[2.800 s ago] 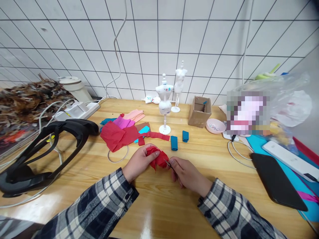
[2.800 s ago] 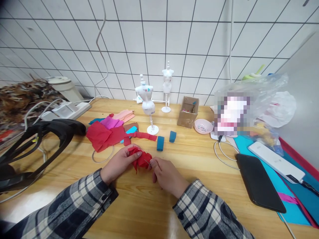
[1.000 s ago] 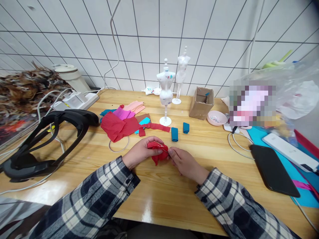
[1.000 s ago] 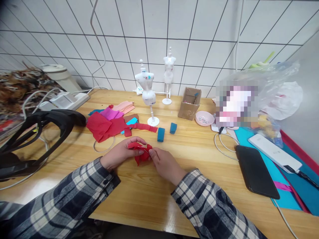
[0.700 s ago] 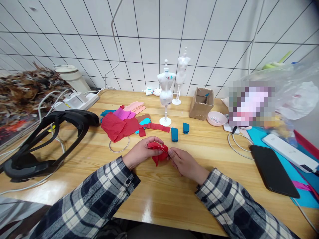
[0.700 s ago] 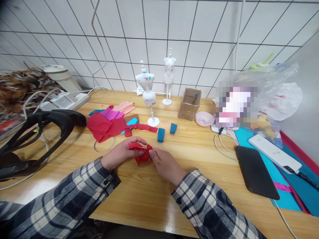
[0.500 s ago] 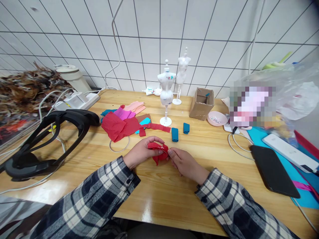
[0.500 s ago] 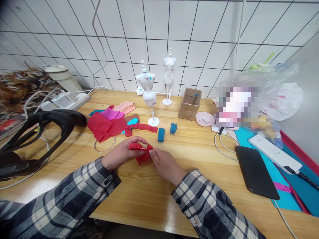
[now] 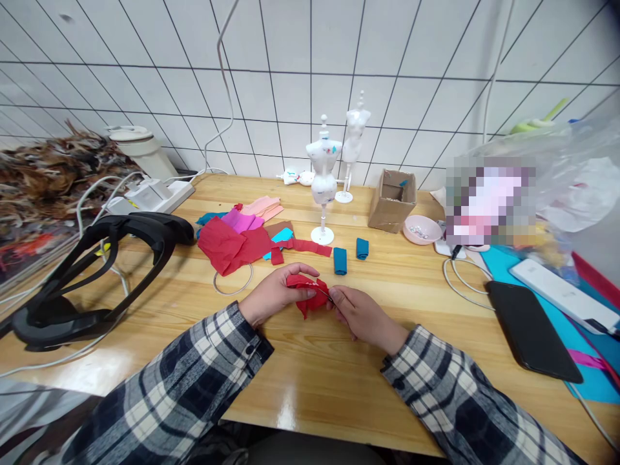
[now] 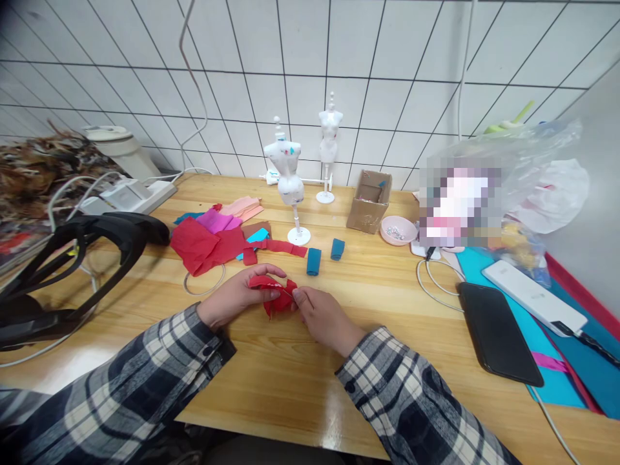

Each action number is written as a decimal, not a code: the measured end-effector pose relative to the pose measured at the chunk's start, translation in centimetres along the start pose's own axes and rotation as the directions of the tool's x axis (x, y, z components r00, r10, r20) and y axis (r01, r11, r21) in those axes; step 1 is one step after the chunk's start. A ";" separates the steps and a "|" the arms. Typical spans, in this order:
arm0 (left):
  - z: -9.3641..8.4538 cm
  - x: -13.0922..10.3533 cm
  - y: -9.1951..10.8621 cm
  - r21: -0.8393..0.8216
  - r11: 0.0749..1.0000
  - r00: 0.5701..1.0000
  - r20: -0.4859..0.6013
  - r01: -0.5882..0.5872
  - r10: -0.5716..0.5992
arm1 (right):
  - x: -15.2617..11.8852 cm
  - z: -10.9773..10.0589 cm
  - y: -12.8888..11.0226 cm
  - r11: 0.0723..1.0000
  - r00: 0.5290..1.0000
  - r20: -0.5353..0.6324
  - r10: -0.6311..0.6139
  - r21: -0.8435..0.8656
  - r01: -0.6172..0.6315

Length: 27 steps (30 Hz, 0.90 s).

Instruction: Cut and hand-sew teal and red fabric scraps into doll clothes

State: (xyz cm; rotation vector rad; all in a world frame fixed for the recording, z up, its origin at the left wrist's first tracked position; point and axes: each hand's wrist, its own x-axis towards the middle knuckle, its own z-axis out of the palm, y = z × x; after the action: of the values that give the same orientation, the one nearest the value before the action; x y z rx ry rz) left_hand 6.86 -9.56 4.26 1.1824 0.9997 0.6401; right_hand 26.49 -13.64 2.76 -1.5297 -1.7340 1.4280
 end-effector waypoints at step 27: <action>-0.1 0.0 -0.2 0.029 1.000 1.000 0.010 -0.004 0.004 | 0.0 0.0 -0.1 0.998 0.998 0.036 0.049 0.044 -0.051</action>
State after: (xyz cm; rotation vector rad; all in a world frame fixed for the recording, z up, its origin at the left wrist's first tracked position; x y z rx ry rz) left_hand 6.80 -9.55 4.06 1.2123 1.0013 0.6238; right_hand 26.51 -13.63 2.84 -1.5434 -1.6835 1.5168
